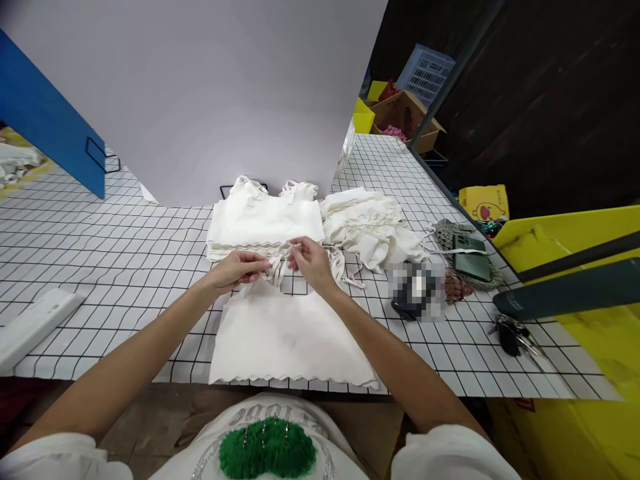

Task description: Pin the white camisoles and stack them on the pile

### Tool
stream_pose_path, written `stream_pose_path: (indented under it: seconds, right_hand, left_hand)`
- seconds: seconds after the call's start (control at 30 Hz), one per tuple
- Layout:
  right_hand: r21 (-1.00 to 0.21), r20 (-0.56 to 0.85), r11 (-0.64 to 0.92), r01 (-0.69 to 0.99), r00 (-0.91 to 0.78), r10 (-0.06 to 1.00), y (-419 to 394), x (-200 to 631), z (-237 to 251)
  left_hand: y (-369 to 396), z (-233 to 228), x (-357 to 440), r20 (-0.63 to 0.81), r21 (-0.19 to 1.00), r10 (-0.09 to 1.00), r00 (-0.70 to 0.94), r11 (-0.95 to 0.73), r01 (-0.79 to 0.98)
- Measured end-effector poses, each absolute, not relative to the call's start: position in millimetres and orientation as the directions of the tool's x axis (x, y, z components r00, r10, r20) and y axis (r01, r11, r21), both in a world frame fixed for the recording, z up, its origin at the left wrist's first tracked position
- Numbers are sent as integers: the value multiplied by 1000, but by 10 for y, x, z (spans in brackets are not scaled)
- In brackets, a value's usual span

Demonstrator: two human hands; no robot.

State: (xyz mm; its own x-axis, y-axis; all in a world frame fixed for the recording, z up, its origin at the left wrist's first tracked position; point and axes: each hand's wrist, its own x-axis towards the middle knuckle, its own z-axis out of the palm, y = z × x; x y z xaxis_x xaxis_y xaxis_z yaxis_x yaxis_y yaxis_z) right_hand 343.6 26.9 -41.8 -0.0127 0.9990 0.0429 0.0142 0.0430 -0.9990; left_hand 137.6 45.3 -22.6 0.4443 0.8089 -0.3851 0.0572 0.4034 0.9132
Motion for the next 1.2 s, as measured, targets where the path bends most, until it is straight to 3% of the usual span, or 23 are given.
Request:
stream_pose_path:
  seconds: [0.1,0.17,0.23,0.37,0.57,0.63,0.7,0.8,0.87,0.93,1.0,1.13,1.2]
  right_hand:
    - [-941,-317,-334,-60,-193,928,90,3343,-416]
    - [-877,-388,-441,-189,-263,883,5,3235,-416]
    - [-843,-373,-431,-321,-228,899,-5,3147,-406]
    - [-839,-334,-329,-433,-68,940,199,3184,-324]
    - [-902,-206,-167,-398,57,977,576,3486,-63]
    - [-968,-49,-26,-249,87,995,601,3522,7]
    - [-979,205,205,3,47,978,576,3518,41]
    - [-769,545,563,303,-149,825,504,3469,27]
    - [-614,648,693,379,-258,716,466,3427,-15]
    - [-539,680,737,408,-306,667,443,3384,-66]
    - [-544,673,733,408,-310,672,428,3351,-113]
    - [-669,588,658,344,-296,753,376,3345,-122]
    - [-796,438,541,272,-357,825,320,3365,-72]
  left_hand:
    - [366,-263,1449,-284,958,892,352,282,58]
    - [310,-309,1492,-186,982,937,296,174,69]
    - [264,-354,1516,-77,994,965,250,55,92]
    - [209,-421,1500,16,984,964,265,-62,166]
    - [224,-541,1449,-75,984,961,267,27,177]
    - [245,-543,1433,-100,981,966,237,56,187]
    - [259,-489,1414,-101,982,976,191,66,178]
    - [245,-319,1396,-120,991,963,242,132,-32]
    - [210,-195,1401,-168,936,922,350,260,-236]
    - [158,-100,1416,-206,856,877,433,376,-354]
    - [96,-49,1431,-235,812,846,478,441,-382]
    - [-16,-46,1432,-307,820,853,422,462,-337]
    - [-51,-62,1418,-311,860,884,349,418,-294]
